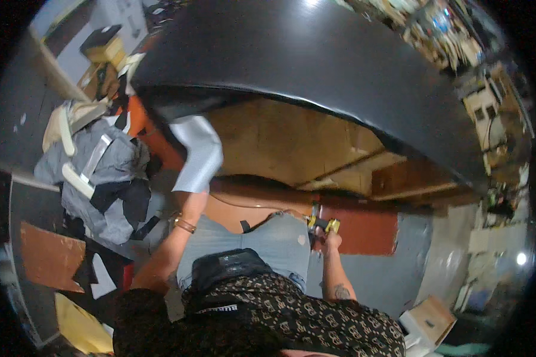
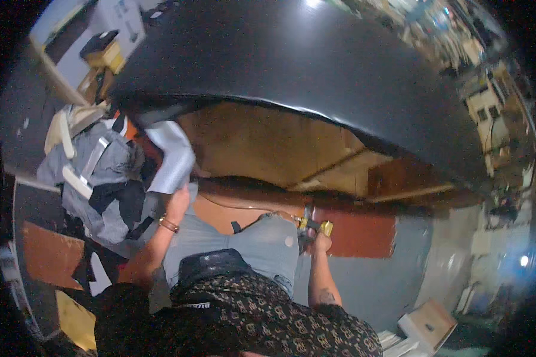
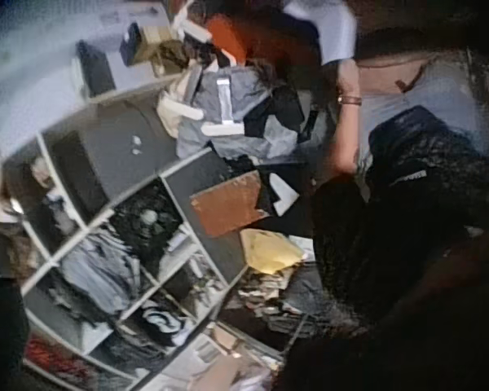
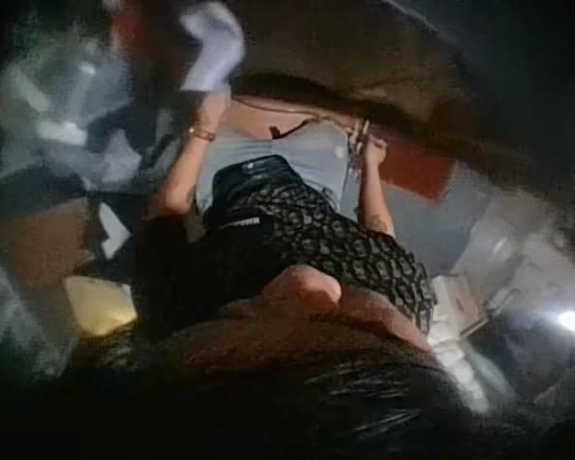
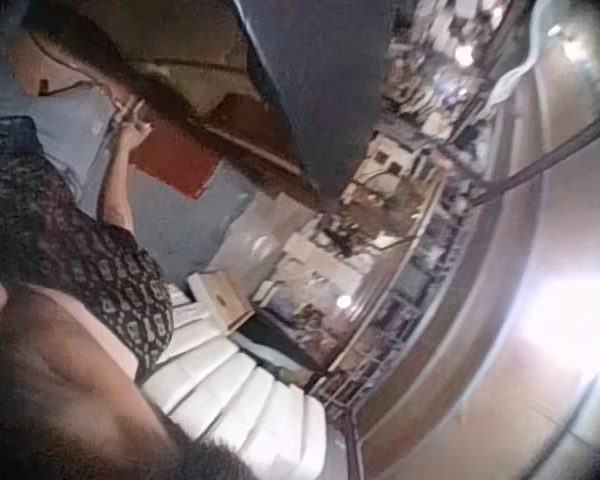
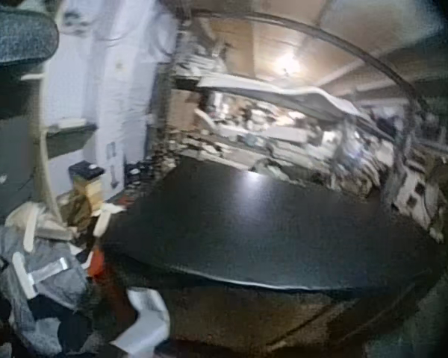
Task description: The person stretches and staples black upholstery fabric onto a wooden furniture frame using a pneumatic staple gun. They smooth the fabric, fold edges, and secure it along the perimeter, then flip the piece to reveal a diamond-quilted pattern.
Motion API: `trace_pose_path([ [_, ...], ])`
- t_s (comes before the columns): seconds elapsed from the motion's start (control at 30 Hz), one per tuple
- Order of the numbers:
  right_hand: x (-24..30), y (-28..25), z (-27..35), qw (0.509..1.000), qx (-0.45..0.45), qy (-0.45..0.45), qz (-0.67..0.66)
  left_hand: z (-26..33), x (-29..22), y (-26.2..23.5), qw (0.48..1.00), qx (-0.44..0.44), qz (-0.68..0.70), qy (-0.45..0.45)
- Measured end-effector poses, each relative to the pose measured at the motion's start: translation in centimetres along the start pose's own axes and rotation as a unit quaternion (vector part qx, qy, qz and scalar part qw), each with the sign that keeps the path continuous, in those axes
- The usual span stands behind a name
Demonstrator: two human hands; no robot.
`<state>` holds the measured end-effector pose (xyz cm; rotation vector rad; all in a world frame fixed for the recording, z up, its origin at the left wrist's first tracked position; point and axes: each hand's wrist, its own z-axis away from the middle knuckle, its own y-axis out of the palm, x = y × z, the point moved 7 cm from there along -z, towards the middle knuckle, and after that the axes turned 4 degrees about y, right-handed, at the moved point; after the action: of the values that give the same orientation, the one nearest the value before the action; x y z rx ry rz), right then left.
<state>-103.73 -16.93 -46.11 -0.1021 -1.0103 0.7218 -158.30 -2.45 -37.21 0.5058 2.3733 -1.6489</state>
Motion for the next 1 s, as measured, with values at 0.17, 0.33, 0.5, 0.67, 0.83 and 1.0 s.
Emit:
trace_pose_path([
  [0.17, -10.1, 0.8, -12.3, 0.990, 0.012, 0.134, -0.028, -3.1, 0.0, -1.3, 0.980, 0.034, -0.067, -0.182],
  [0.33, -10.0, 3.9, -15.8, 0.972, -0.109, 0.165, -0.125, -6.1, -3.3, -2.7, 0.948, 0.055, -0.036, -0.313],
  [0.5, -11.0, 6.7, -18.5, 0.937, -0.091, 0.337, -0.032, -7.6, -3.8, -0.8, 0.941, 0.119, -0.082, -0.306],
  [0.67, -12.2, 8.9, -20.1, 0.920, -0.042, 0.377, -0.100, -8.2, -1.4, 1.5, 0.961, 0.080, -0.041, -0.263],
  [0.83, -6.1, 7.7, -14.0, 0.890, 0.106, 0.181, -0.404, -11.0, -0.4, 2.9, 0.985, -0.044, 0.037, -0.165],
  [1.0, 8.4, 6.3, 4.1, 0.903, 0.324, -0.252, -0.124, -13.4, 0.0, 4.5, 0.968, -0.057, -0.032, -0.243],
])
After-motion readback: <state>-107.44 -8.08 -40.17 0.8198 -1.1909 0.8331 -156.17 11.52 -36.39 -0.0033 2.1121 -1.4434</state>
